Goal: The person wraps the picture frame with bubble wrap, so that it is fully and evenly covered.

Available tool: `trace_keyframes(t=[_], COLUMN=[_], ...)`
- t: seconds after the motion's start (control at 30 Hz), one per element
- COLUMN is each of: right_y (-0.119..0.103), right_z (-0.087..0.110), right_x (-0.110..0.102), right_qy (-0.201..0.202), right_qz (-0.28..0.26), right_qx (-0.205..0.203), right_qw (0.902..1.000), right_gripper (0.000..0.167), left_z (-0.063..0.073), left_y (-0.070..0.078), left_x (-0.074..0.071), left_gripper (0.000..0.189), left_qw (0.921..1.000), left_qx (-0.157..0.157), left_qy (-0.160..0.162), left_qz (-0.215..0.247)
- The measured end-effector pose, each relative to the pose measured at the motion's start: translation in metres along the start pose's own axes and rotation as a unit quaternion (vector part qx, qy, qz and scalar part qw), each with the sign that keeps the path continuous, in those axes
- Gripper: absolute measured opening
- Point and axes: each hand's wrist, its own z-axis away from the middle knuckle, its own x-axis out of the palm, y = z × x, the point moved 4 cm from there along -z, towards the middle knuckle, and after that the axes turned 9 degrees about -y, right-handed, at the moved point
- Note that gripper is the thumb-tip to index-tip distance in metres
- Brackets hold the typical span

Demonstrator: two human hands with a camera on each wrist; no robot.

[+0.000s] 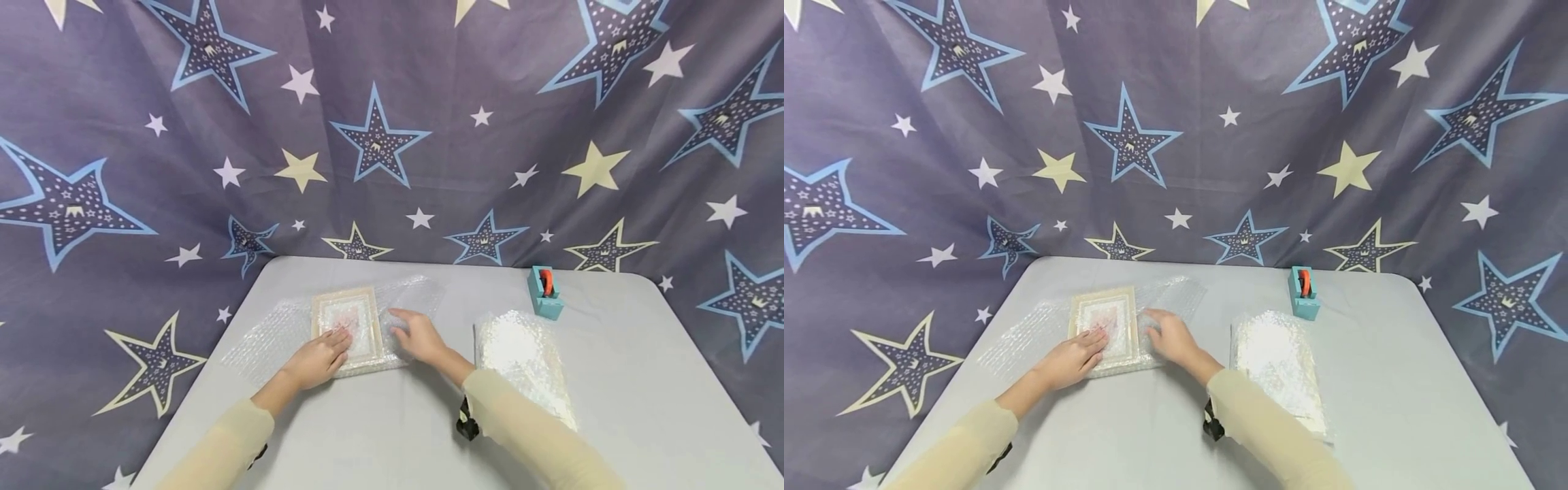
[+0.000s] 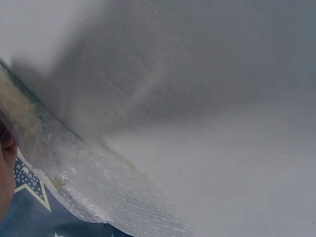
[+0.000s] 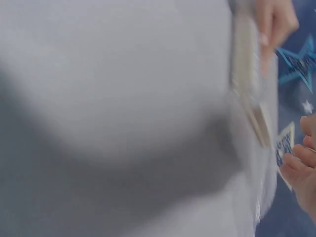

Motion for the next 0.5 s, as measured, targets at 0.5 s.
trace_keyframes(t=[0.5], right_y=[0.068], right_z=[0.002], right_x=[-0.052], right_qy=[0.143], right_qz=[-0.232], right_qx=[0.242], right_qw=[0.9312], right_gripper=[0.037], left_z=[0.002], left_y=[0.001], left_x=[-0.001], left_gripper=[0.041], left_qw=[0.9998], left_qx=[-0.014], left_qy=[-0.003], left_qz=[0.012])
